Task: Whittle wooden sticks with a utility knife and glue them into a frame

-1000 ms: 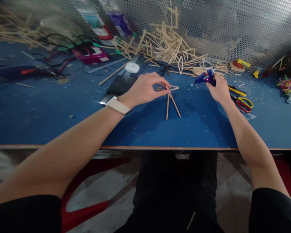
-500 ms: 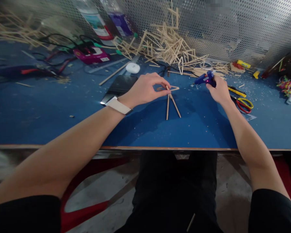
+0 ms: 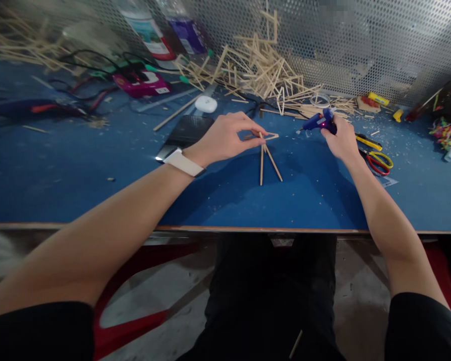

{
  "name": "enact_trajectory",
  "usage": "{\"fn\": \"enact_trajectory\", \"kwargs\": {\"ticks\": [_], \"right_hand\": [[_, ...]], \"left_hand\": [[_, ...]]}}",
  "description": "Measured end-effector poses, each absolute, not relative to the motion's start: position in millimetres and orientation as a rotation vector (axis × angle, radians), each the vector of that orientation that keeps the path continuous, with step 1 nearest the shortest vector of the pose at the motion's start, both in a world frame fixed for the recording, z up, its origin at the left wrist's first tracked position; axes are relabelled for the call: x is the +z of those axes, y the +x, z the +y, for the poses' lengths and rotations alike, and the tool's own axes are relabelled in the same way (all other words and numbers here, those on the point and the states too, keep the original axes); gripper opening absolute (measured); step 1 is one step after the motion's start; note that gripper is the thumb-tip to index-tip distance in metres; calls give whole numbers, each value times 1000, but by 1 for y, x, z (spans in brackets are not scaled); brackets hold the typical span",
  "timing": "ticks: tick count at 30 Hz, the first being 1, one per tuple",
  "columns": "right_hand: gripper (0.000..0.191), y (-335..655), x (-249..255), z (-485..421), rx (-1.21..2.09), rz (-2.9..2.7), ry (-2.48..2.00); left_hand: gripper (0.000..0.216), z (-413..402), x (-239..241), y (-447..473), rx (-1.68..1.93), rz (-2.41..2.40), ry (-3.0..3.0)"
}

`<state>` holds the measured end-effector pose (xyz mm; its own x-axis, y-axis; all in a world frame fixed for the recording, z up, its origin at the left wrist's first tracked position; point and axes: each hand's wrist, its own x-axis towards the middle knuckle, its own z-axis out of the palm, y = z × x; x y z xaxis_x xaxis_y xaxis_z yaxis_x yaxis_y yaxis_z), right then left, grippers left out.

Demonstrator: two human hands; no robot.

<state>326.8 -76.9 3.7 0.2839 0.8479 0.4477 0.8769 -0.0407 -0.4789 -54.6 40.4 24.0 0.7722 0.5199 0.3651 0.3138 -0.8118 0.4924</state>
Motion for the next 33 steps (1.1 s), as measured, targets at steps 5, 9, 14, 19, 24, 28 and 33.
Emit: {"fn": "enact_trajectory", "kwargs": {"ticks": [5, 9, 14, 19, 24, 28, 33], "right_hand": [[46, 326, 7, -79, -60, -1574, -1862], [48, 322, 14, -83, -51, -1589, -1877], [50, 319, 16, -84, -35, -1579, -1917], [54, 322, 11, -81, -55, -1575, -1874], [52, 324, 8, -80, -75, -1596, -1852], [49, 326, 8, -80, -76, -1602, -1849], [48, 326, 10, -81, -58, -1609, -1861]], "left_hand": [[42, 41, 25, -55, 680, 639, 2566], [42, 42, 24, -56, 682, 641, 2571], [45, 42, 25, -56, 685, 651, 2564], [47, 40, 28, -55, 665, 658, 2559], [47, 39, 28, -55, 666, 651, 2574], [46, 40, 27, -56, 677, 651, 2576], [42, 39, 27, -56, 678, 655, 2563]]}}
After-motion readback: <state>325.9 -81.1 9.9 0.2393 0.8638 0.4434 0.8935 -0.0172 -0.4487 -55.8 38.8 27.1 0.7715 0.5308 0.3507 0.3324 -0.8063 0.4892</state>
